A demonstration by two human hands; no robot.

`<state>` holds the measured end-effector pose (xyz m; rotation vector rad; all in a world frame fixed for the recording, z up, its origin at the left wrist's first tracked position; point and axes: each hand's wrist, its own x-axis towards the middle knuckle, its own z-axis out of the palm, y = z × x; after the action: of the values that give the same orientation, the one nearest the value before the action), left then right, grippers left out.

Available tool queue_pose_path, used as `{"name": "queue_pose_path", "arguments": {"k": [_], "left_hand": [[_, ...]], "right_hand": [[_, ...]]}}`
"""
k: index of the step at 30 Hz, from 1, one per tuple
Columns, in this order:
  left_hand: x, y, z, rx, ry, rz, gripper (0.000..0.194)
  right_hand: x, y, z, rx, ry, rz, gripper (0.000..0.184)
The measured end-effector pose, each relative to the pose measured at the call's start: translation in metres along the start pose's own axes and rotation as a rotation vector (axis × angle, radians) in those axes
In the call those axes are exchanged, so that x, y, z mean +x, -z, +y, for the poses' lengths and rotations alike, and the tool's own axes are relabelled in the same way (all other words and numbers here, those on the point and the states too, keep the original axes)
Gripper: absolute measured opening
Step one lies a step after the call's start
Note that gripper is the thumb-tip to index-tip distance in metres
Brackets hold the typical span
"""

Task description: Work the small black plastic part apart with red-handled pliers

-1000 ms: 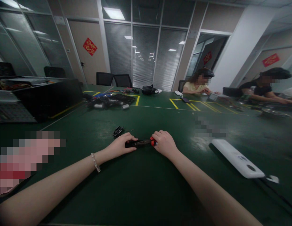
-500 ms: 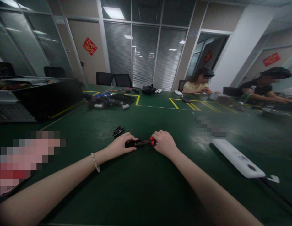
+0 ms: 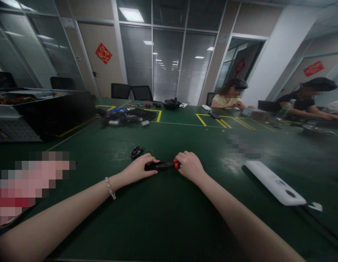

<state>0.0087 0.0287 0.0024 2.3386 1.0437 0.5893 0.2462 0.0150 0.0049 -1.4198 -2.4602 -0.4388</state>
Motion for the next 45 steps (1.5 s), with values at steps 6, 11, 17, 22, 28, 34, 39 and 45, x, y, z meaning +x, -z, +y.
{"name": "queue_pose_path", "arguments": {"k": [6,11,17,22,28,34,39,45], "left_hand": [[0.0001,0.0009,0.0017,0.004,0.019,-0.015,0.035],[0.0007,-0.0013,-0.0016,0.026,-0.009,0.006,0.037],[0.0005,-0.001,-0.0007,0.009,-0.007,0.01,0.036],[0.0003,-0.0004,0.0005,0.007,-0.003,0.008,0.034],[0.0003,-0.0007,-0.0006,0.003,-0.004,0.0,0.035],[-0.0002,0.0,0.0003,0.008,0.012,-0.006,0.035],[-0.0001,-0.0002,-0.0009,0.01,0.002,-0.007,0.036],[0.0007,-0.0009,-0.0018,0.016,-0.02,0.011,0.036]], "right_hand": [[-0.0004,-0.0003,0.0,-0.007,0.004,-0.008,0.015],[0.0004,-0.0021,0.0006,-0.02,-0.004,-0.017,0.015],[-0.0004,-0.0012,0.0003,-0.005,-0.003,-0.017,0.015],[0.0003,-0.003,0.0004,-0.005,-0.006,-0.012,0.015],[-0.0003,-0.0002,0.0001,-0.006,0.0,-0.011,0.014],[-0.0003,0.0011,-0.001,-0.013,-0.001,-0.012,0.014],[-0.0002,-0.001,-0.0003,-0.022,-0.01,-0.018,0.014],[-0.0016,-0.0017,0.0007,-0.011,-0.022,-0.018,0.014]]}}
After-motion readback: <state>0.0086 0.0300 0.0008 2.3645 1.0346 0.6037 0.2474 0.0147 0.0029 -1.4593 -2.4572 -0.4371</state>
